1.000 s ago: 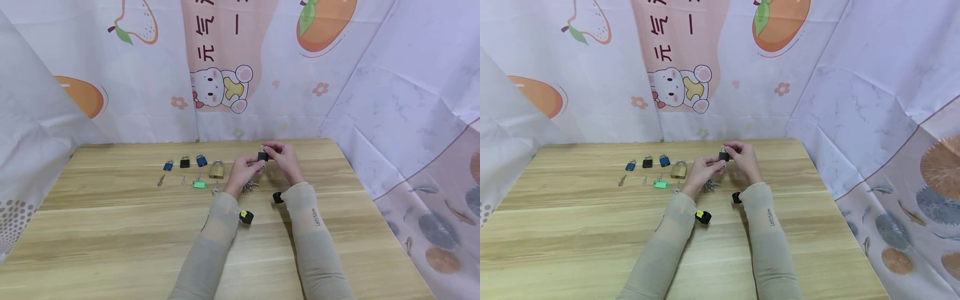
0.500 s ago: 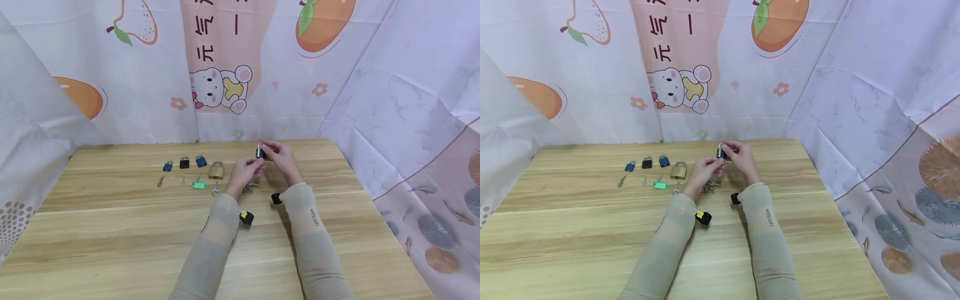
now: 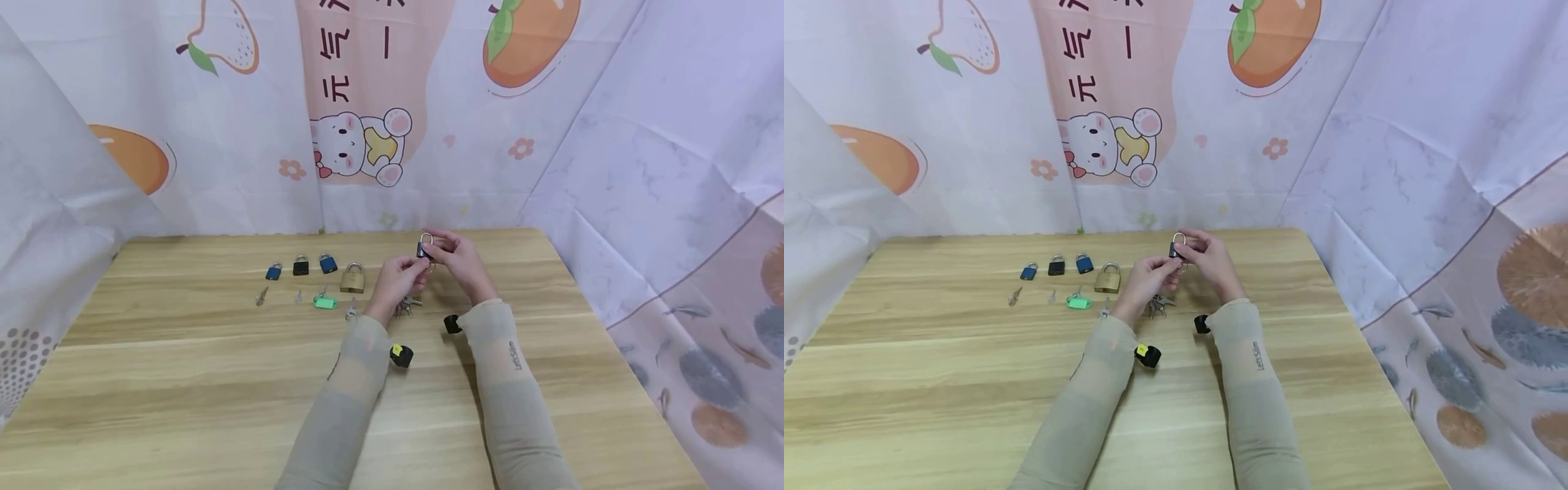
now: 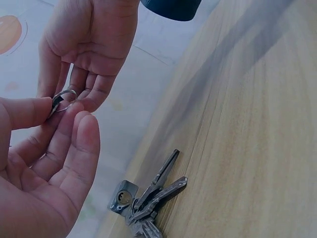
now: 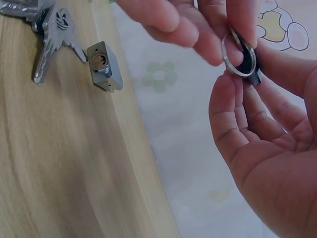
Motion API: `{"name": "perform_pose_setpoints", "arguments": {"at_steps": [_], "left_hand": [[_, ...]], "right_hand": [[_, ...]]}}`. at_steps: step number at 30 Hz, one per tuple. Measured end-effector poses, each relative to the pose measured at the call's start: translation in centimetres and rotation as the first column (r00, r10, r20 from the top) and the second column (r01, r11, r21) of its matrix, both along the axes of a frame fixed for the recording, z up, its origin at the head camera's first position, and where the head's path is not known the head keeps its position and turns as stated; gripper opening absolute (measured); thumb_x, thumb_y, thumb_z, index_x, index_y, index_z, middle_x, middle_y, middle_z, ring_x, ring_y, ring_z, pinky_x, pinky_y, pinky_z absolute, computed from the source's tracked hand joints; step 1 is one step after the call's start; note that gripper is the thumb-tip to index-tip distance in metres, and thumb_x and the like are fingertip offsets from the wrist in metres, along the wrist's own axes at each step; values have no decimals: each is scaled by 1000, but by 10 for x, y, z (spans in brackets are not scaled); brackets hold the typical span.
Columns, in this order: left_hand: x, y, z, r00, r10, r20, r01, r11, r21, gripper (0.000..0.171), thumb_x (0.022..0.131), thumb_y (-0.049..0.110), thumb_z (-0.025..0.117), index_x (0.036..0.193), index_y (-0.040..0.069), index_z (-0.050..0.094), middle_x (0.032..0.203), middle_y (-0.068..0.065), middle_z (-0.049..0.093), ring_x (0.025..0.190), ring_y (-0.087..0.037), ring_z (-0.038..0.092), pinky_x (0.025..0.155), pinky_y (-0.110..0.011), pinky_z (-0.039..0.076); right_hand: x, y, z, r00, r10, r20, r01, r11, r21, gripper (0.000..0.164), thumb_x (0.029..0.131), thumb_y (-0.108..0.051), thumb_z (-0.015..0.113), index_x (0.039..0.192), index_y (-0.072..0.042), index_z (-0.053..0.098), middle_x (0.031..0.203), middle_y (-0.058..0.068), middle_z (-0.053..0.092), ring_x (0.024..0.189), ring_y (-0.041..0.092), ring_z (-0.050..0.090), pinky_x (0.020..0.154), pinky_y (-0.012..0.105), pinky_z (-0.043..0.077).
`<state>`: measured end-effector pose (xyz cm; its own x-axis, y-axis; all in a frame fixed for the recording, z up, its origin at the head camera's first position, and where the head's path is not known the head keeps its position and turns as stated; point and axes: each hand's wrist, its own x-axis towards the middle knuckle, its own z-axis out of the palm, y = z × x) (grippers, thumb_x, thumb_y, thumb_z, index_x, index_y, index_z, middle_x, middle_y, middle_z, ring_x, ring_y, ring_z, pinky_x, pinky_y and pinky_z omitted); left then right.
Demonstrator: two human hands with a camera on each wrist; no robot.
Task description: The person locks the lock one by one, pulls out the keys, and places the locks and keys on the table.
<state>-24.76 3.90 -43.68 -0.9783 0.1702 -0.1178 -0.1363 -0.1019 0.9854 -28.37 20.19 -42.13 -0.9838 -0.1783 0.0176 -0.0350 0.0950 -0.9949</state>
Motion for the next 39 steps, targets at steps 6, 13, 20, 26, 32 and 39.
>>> {"name": "perform_pose_setpoints", "arguments": {"at_steps": [6,13,20,26,32,39], "left_hand": [[0,1,0,1000,-15,-19,15,1000,-6,27,99,24,69,107,0,75,112,-27,69,75,-14,65,75,-33,62],[-1,0,0,1000,-23,-21,23,1000,-5,29,100,27,68,109,1,75,112,-23,71,82,-22,68,80,-38,61],[2,3,-2,999,-28,-42,26,998,-52,20,98,15,70,107,-1,76,101,-22,73,73,-14,65,76,-34,62],[5,6,-3,997,-32,-66,30,999,-43,21,98,13,70,107,-5,75,97,-21,74,76,-18,69,70,-29,61],[5,4,-5,992,-106,-72,96,987,-129,18,97,6,69,107,-8,73,92,-19,74,73,-16,70,69,-29,61],[2,5,-11,989,-128,-69,105,956,-276,16,96,4,68,103,-9,74,81,-12,73,68,-15,68,66,-26,61]], "right_hand": [[1,3,3,1000,-3,2,3,1000,-6,51,97,-16,72,143,-4,56,107,12,73,93,22,73,96,35,53],[1,4,6,1000,-2,18,3,999,-37,52,96,-16,73,144,-6,55,111,12,73,94,21,72,92,31,55],[-2,14,6,991,-134,20,136,976,-171,50,97,-9,70,143,2,53,114,8,72,96,16,69,82,25,58],[0,30,12,977,-209,37,211,937,-278,49,94,-8,74,139,1,57,107,2,71,94,14,68,76,22,58],[0,31,12,987,-155,40,160,952,-262,46,94,-6,73,137,0,60,105,4,73,93,15,70,78,25,59],[-2,33,8,989,-126,72,138,971,-193,45,93,-6,73,137,-4,62,104,7,74,91,16,71,79,25,59]]}}
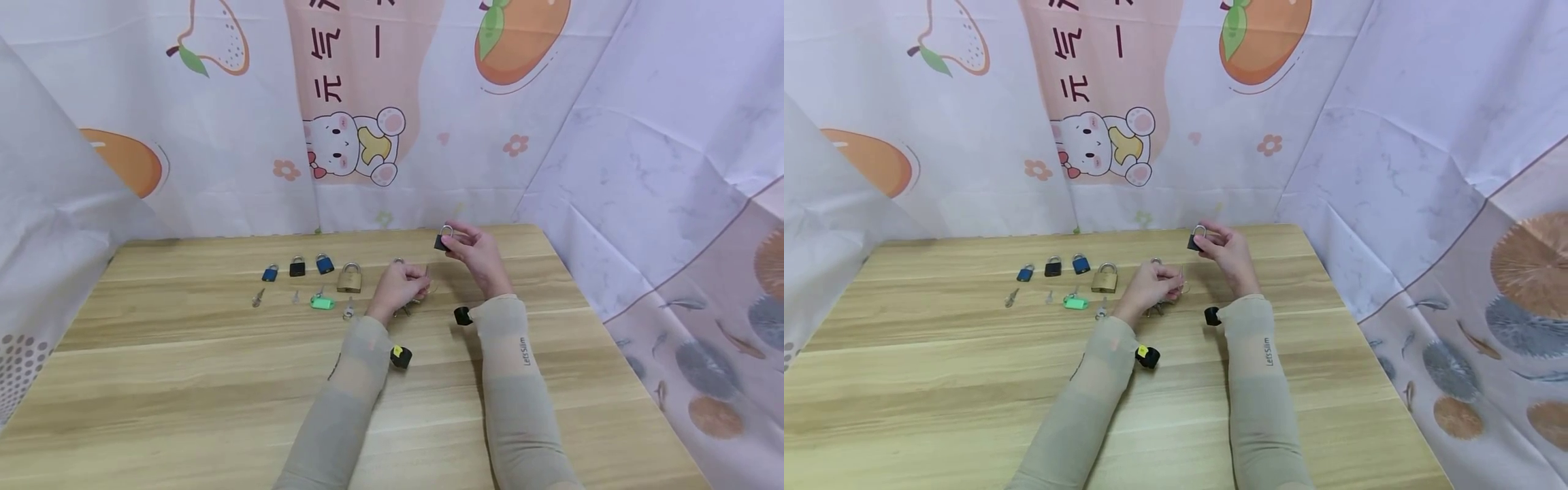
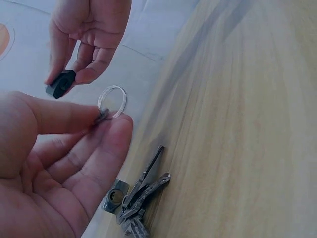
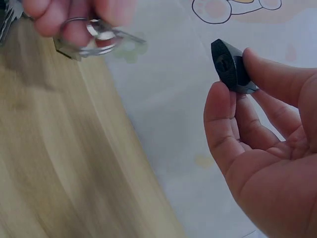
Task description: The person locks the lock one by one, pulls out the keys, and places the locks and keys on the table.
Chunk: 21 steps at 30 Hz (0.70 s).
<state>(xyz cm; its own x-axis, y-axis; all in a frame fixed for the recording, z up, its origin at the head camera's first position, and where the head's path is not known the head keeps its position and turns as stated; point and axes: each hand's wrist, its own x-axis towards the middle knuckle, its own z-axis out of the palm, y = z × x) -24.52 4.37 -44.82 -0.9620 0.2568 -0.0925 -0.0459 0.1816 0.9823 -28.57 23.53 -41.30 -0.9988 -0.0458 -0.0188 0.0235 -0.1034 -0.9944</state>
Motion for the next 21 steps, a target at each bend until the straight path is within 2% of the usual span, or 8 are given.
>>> {"name": "perform_pose_setpoints", "arguments": {"at_steps": [5,14,17,21], "left_hand": [[0,2,-4,999,2,53,0,999,-39,14,94,0,68,102,-9,75,76,-9,71,63,-12,66,63,-23,60],[4,11,-6,988,45,145,-40,999,-34,17,91,-7,69,107,-11,72,80,-17,73,65,-18,69,61,-26,60],[5,12,-5,986,63,152,-55,997,-54,17,92,-4,70,107,-10,72,82,-17,74,68,-20,71,61,-26,61],[6,13,-3,987,69,149,-58,995,-76,15,93,-2,70,106,-8,73,84,-16,75,72,-21,73,62,-25,60]], "right_hand": [[1,0,-3,1000,8,8,-9,1000,22,46,93,-7,74,137,-4,62,108,10,72,93,17,71,79,25,59],[1,-1,-6,999,44,22,-46,994,102,45,94,-9,73,138,-4,62,106,7,73,93,16,71,83,30,59],[1,-2,-7,998,61,26,-64,988,139,46,95,-10,73,139,-5,61,108,8,72,94,16,71,87,34,58],[2,-2,-8,996,79,35,-83,984,156,47,96,-11,72,140,-5,60,108,9,72,95,17,70,96,45,54]]}}
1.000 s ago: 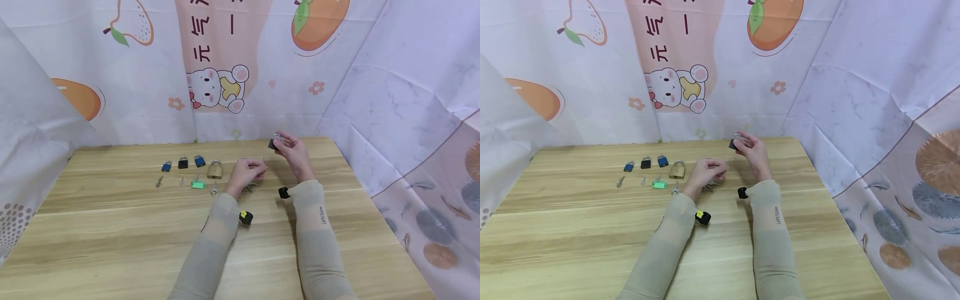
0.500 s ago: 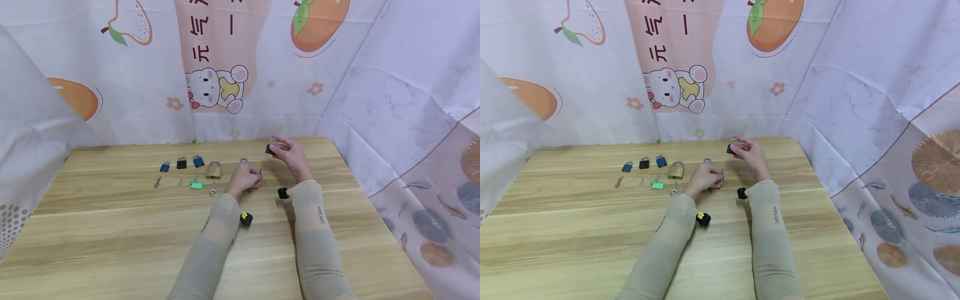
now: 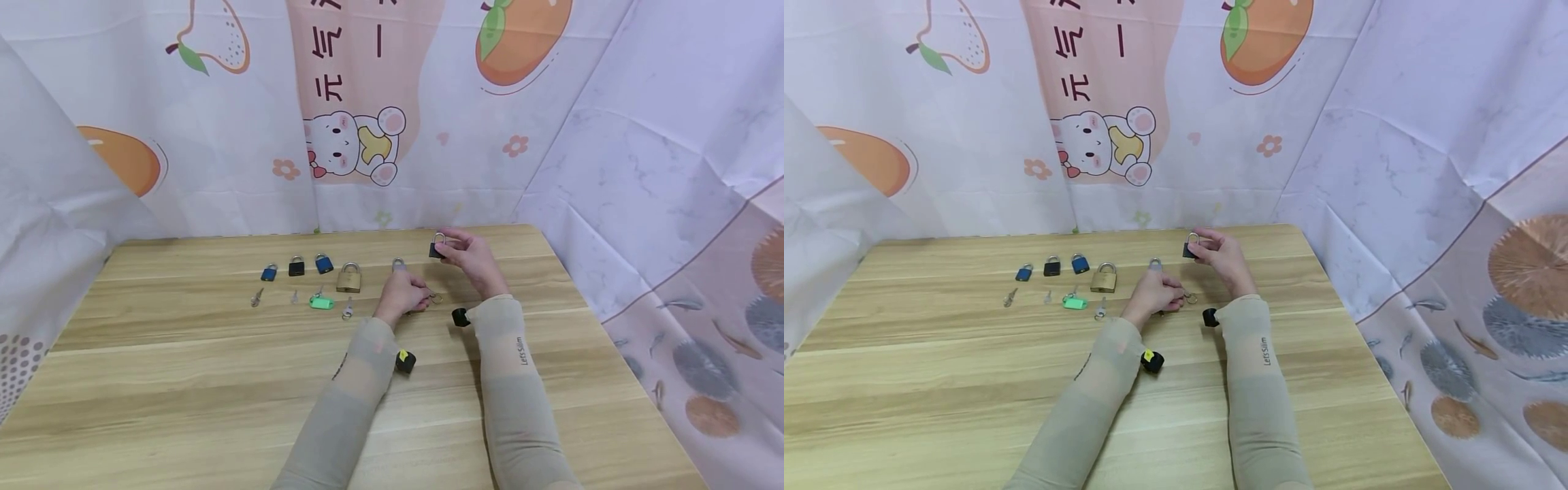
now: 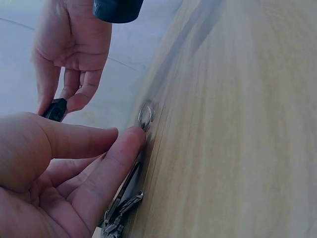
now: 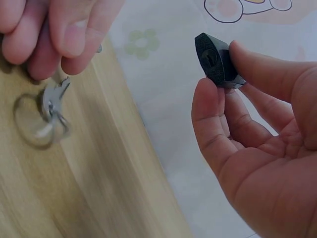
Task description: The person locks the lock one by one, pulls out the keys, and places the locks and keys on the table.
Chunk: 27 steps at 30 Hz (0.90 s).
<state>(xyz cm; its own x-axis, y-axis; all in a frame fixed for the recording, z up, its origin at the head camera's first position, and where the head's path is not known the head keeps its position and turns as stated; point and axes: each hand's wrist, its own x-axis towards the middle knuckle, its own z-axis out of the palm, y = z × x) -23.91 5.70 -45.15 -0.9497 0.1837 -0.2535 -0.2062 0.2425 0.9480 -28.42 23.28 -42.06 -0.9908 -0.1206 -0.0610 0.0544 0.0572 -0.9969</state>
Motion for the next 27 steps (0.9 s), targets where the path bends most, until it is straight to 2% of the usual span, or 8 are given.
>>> {"name": "perform_pose_setpoints", "arguments": {"at_steps": [5,8,12,15,18,23,27], "left_hand": [[-1,-1,-2,999,-14,-30,14,1000,-8,16,92,-1,71,106,-8,74,86,-15,75,69,-17,71,62,-23,59],[-3,-3,-4,996,-24,-83,21,999,-40,22,92,0,70,112,-8,72,90,-14,76,69,-14,68,60,-21,56],[-6,-5,-4,987,-30,-157,17,996,-83,36,93,2,66,129,-6,65,107,-14,75,86,-17,70,73,-25,56],[-7,-5,-3,988,-39,-153,30,998,-59,45,97,4,61,141,-5,54,123,-17,69,108,-23,68,92,-32,55],[-7,-4,-2,991,-51,-127,49,999,-15,49,99,3,56,147,-3,47,136,-18,62,123,-27,61,102,-37,50],[-10,-3,-2,989,-60,-136,63,998,15,49,100,0,51,149,-2,45,142,-18,57,131,-28,55,109,-37,44],[-10,-3,-2,988,-59,-144,65,997,32,49,100,-4,51,149,-4,44,144,-19,56,133,-28,53,111,-35,42]], "right_hand": [[-1,-1,-2,1000,7,15,-8,1000,21,48,96,-12,72,141,-3,58,111,9,72,96,17,70,99,47,52],[-1,-1,-3,1000,8,23,-8,999,36,47,97,-12,70,142,-3,58,112,9,71,96,16,70,100,48,52],[-2,-2,-6,1000,14,28,-16,997,70,45,99,-10,68,142,-4,57,117,11,69,97,15,68,102,52,50],[-3,-3,-8,999,30,39,-33,995,99,46,100,-8,65,144,-3,54,123,16,65,98,17,66,104,52,48],[-3,-5,-10,997,55,62,-63,990,129,47,101,-6,62,147,-1,50,129,23,61,104,22,64,105,52,46],[-4,-7,-15,991,96,90,-112,977,184,48,103,-3,57,150,0,47,135,27,57,118,34,59,106,48,47],[-6,-8,-21,991,105,82,-122,961,246,46,104,-2,55,149,-1,47,135,27,57,119,35,60,103,45,49]]}}
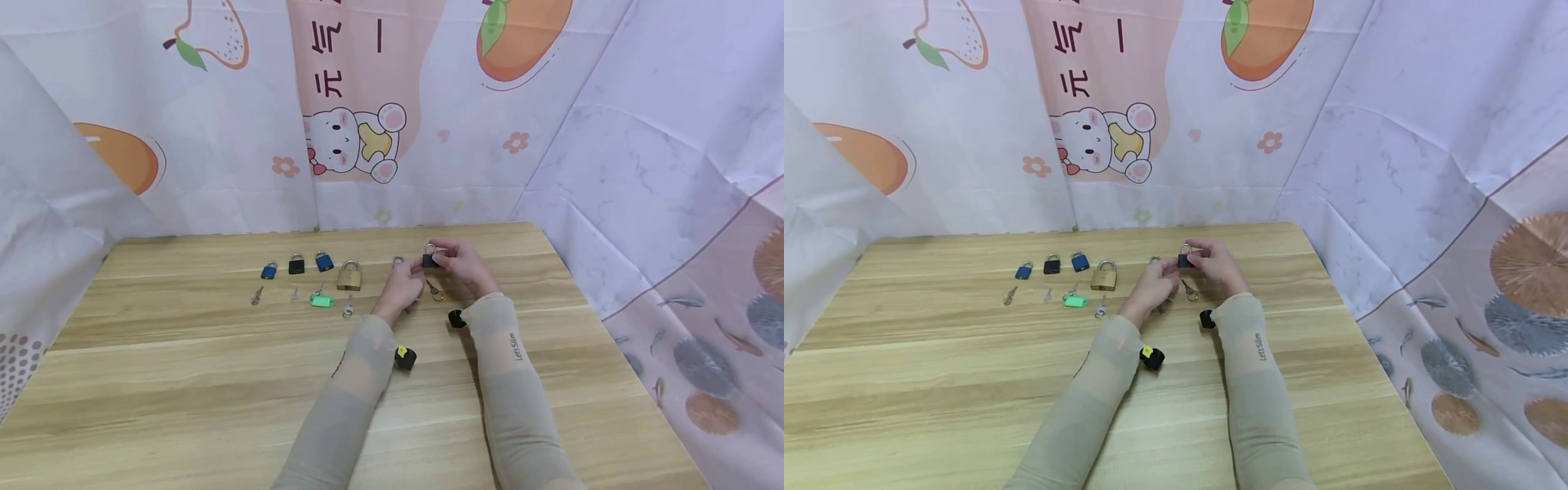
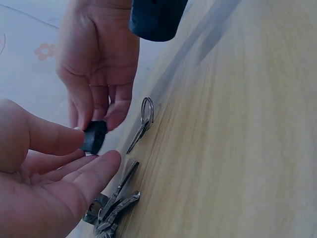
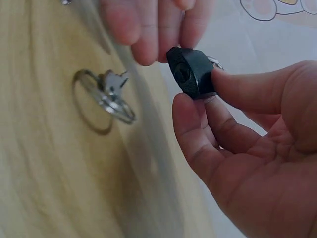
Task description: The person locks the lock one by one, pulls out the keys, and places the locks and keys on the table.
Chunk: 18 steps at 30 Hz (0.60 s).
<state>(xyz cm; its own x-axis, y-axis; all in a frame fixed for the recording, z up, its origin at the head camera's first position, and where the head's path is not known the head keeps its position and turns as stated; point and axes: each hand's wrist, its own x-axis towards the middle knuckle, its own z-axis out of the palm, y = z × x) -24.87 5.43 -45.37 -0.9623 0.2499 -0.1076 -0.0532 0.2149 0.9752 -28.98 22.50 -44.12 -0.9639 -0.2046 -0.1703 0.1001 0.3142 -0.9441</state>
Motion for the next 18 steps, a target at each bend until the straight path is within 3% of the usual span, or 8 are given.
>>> {"name": "perform_pose_setpoints", "arguments": {"at_steps": [4,7,12,18], "left_hand": [[1,1,0,1000,2,14,-3,999,49,52,96,-9,51,148,-5,45,145,-19,55,134,-27,53,111,-32,42],[1,0,-1,1000,6,6,-6,1000,30,51,96,-8,52,146,-2,49,143,-16,57,131,-24,55,108,-31,44],[0,-1,-3,1000,6,4,-6,1000,-18,43,100,-2,53,143,0,55,140,-14,60,119,-23,59,92,-28,50],[-1,-1,-5,1000,11,4,-11,999,-33,34,101,-1,53,133,-3,63,125,-16,65,87,-22,61,68,-24,46]], "right_hand": [[-1,-1,-4,1000,0,-2,0,998,66,45,103,1,54,148,-3,50,135,26,58,117,33,61,98,39,52],[-2,-3,-5,1000,3,5,-4,996,93,45,102,6,51,147,-1,51,137,26,58,119,32,59,97,35,52],[-2,-7,-6,999,2,46,-5,998,67,47,99,13,48,146,5,49,141,25,55,126,34,57,101,35,51],[-3,-9,-6,999,3,52,-6,998,63,44,101,10,48,145,7,48,143,25,54,127,35,57,104,38,49]]}}
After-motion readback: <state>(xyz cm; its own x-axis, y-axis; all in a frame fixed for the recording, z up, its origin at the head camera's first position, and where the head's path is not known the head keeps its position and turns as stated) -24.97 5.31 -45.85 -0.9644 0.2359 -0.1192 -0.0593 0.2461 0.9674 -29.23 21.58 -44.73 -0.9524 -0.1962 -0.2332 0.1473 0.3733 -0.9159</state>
